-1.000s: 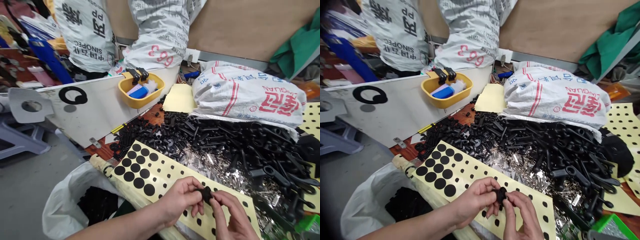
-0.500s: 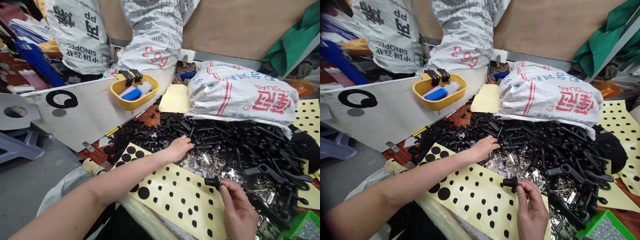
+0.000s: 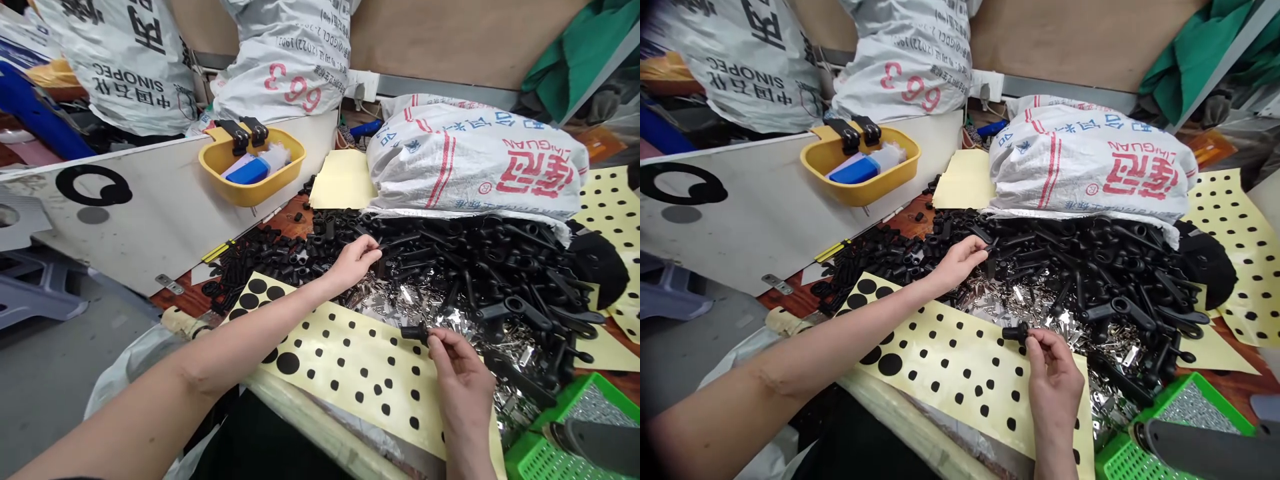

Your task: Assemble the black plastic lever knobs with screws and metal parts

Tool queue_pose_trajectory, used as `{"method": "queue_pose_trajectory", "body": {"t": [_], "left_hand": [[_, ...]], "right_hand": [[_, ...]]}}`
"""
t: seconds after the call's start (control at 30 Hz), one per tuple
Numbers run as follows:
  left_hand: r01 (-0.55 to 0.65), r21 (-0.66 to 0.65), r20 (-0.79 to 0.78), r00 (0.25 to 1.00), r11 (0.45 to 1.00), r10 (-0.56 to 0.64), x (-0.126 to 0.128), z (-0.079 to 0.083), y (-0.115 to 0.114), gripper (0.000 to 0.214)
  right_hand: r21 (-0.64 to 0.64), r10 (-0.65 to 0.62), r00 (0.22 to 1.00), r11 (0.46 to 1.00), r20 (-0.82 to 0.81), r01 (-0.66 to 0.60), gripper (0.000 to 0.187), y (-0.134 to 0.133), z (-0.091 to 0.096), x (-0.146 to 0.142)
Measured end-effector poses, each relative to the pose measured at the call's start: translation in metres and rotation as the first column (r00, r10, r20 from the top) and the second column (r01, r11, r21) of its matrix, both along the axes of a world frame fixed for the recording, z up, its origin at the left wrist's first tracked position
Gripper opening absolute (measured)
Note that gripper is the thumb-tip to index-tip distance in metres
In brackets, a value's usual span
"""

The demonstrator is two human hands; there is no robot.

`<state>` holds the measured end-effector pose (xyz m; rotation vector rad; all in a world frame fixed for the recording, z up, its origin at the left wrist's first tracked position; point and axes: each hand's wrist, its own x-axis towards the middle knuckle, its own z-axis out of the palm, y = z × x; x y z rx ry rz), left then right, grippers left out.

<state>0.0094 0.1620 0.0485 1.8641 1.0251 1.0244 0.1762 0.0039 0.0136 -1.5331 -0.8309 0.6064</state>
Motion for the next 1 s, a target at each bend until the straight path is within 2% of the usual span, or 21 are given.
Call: {"method": "queue_pose_trajectory", "body": {"t": [0.07,0.1,0.13,0.2,0.23,0.3,0.4,0.47,0.6,0.77,0.87,1.0], "left_hand": [[0.088,-0.143,0.149,0.987,0.986,-0.066,-0.001,0.004,-0.025,0.013],[0.211,-0.301,0.336,0.936,0.93,-0.104,-0.002,0.004,-0.04,0.015],[0.34,-0.433,0.497,0.862,0.835,-0.093,-0.002,0.003,-0.056,0.018],[0.476,-0.569,0.669,0.742,0.671,0.041,-0.003,-0.005,-0.086,0.025],[0.504,-0.603,0.7,0.705,0.619,0.108,-0.002,-0.01,-0.1,0.026],[0.521,-0.65,0.714,0.669,0.553,0.207,-0.001,-0.02,-0.121,0.024],[0.535,-0.699,0.692,0.673,0.474,0.261,0.002,-0.032,-0.138,0.024],[0.544,-0.704,0.687,0.685,0.456,0.242,0.003,-0.035,-0.142,0.027],[0.569,-0.671,0.713,0.671,0.476,0.204,0.003,-0.037,-0.144,0.038],[0.558,-0.67,0.704,0.686,0.49,0.182,0.001,-0.039,-0.146,0.056],[0.515,-0.682,0.671,0.723,0.519,0.165,0.001,-0.04,-0.147,0.061],[0.477,-0.699,0.638,0.752,0.533,0.164,0.003,-0.04,-0.146,0.06]], "right_hand": [[0.046,0.002,1.0,0.999,-0.008,-0.001,0.028,-0.005,0.003,-0.001],[0.072,-0.004,1.0,0.997,-0.006,0.004,0.026,-0.008,0.006,-0.003],[0.1,-0.015,1.0,0.995,0.003,0.014,0.024,-0.013,0.01,-0.006],[0.158,-0.034,0.998,0.987,0.061,0.024,0.018,-0.023,0.018,-0.013],[0.184,-0.038,0.993,0.983,0.112,0.016,0.015,-0.027,0.022,-0.016],[0.213,-0.036,0.968,0.977,0.249,-0.019,0.01,-0.034,0.027,-0.023],[0.211,-0.044,0.893,0.976,0.448,-0.058,0.005,-0.039,0.026,-0.03],[0.206,-0.051,0.849,0.976,0.525,-0.069,0.004,-0.04,0.022,-0.033],[0.208,-0.083,0.777,0.976,0.624,-0.063,0.006,-0.04,0.016,-0.036],[0.245,-0.125,0.633,0.964,0.764,-0.104,0.006,-0.037,0.014,-0.039],[0.238,-0.115,0.627,0.964,0.77,-0.116,0.008,-0.035,0.009,-0.039],[0.187,-0.063,0.695,0.977,0.716,-0.104,0.01,-0.036,0.0,-0.038]]}}
